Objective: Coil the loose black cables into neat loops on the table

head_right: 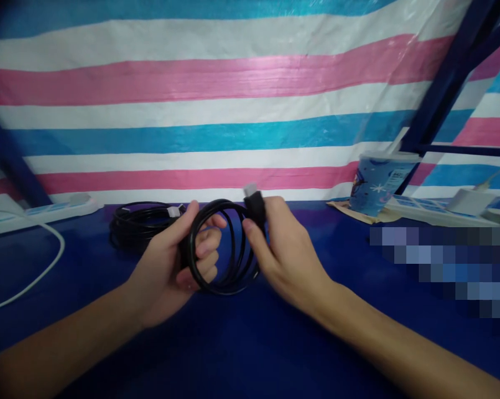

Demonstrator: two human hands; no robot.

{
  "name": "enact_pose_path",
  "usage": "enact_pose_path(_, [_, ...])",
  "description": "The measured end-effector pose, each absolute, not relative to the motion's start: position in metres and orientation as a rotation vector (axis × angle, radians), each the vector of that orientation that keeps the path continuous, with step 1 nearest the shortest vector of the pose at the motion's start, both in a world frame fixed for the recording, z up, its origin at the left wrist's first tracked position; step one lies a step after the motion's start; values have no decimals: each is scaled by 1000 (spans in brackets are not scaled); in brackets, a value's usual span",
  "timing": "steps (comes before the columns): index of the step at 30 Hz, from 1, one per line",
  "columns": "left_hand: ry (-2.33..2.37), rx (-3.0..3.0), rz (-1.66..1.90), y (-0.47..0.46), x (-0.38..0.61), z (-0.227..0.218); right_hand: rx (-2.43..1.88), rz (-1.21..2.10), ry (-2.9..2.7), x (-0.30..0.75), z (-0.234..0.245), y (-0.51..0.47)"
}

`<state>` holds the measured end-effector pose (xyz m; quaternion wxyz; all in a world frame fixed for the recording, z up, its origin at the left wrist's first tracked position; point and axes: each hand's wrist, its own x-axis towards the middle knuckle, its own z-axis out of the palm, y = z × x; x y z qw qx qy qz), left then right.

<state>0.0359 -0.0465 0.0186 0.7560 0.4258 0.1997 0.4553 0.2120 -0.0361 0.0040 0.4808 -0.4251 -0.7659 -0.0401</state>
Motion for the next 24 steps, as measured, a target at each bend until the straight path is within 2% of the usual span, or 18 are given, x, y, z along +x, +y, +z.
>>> enact_pose_path(2, [411, 915, 1004, -49, 36, 22, -942, -178, -1938, 210, 0, -37])
enact_pose_path(4, [375, 949, 973, -53, 34, 26, -888, -13, -1938, 209, -3, -36])
enact_pose_path(9, [248, 1017, 829, -62, 27, 33, -909, 1048, -1817, 211, -2, -33])
enact_pose_path(11, [301, 1074, 851, -59, 26, 32, -886, 1285, -1661, 213, 3, -33])
enact_pose_path(14, [527, 1126, 1046, -44, 27, 24, -794, 1351, -1373, 214, 12, -37])
enact_pose_path(17, [743, 1133, 1256, -26, 31, 11, -671, 1388, -1331, 215, 21, -45])
enact_pose_path(24, [602, 1319, 1085, -21, 25, 9, -925, 1304, -1466, 236, 36, -41])
